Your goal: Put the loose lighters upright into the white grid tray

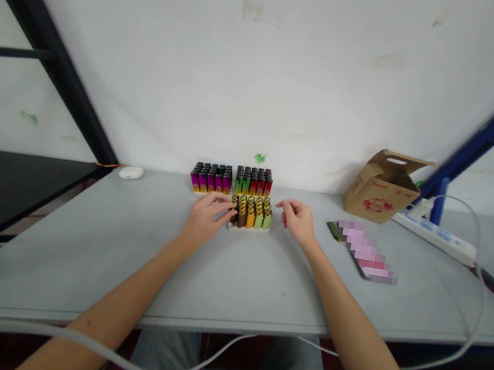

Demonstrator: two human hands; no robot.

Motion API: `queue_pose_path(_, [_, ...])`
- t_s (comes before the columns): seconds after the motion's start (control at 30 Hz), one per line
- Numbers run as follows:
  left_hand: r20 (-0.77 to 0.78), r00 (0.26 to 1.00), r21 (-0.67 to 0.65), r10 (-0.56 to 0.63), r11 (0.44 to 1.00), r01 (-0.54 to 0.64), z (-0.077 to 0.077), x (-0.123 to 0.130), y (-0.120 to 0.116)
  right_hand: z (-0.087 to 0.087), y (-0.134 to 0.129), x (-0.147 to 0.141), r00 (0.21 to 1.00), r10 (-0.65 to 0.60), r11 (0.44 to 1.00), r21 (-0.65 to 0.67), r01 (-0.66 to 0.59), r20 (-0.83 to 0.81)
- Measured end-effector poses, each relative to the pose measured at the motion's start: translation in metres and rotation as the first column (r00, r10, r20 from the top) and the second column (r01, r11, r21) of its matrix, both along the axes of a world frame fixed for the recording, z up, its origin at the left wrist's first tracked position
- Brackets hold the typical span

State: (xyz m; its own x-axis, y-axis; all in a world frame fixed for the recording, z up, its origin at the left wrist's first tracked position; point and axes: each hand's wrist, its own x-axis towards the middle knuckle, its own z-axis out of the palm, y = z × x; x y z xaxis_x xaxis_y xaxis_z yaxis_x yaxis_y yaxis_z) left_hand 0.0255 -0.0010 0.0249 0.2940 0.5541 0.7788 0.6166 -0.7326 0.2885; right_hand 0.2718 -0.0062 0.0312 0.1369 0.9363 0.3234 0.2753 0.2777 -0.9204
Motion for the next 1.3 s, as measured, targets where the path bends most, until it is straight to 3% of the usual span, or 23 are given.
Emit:
queue_pose_path(0.33, [-0.115, 0.99, 0.119, 0.08, 0.991, -0.066, -0.001, -0.003, 0.001, 0.001, 0.0, 0.001, 0.999, -0.016, 1.0, 0.007, 0.015, 0.029])
queue_pose_path(0.57, [-0.15, 0.983, 0.166, 0.107, 0.983, -0.082, 0.002, 0.003, -0.005, -0.003, 0.004, 0.006, 0.989, -0.117, 0.992, 0.05, 0.113, 0.087])
queue_pose_path(0.9, [-0.173, 0.981, 0.161, 0.089, 0.985, -0.061, 0.002, 0.002, -0.003, -0.004, 0.004, 0.007, 0.982, -0.14, 0.99, 0.046, 0.135, 0.127])
queue_pose_path(1.0, [-0.218, 0.973, 0.121, 0.075, 0.991, -0.049, -0.001, 0.003, -0.002, -0.003, 0.004, 0.008, 0.964, -0.164, 0.986, 0.048, 0.157, 0.207])
queue_pose_path(1.1, [-0.234, 0.968, 0.07, 0.086, 0.995, -0.071, -0.004, 0.004, -0.002, -0.003, 0.002, 0.01, 0.878, -0.278, 0.96, 0.072, 0.272, 0.39])
queue_pose_path(1.2, [-0.224, 0.97, 0.04, 0.096, 0.995, -0.089, -0.006, 0.004, -0.002, -0.005, -0.001, 0.012, 0.707, -0.392, 0.904, 0.106, 0.413, 0.589])
queue_pose_path(1.3, [-0.212, 0.972, 0.023, 0.097, 0.995, -0.094, -0.008, 0.004, -0.002, -0.011, -0.004, 0.012, 0.547, -0.373, 0.868, 0.073, 0.492, 0.749])
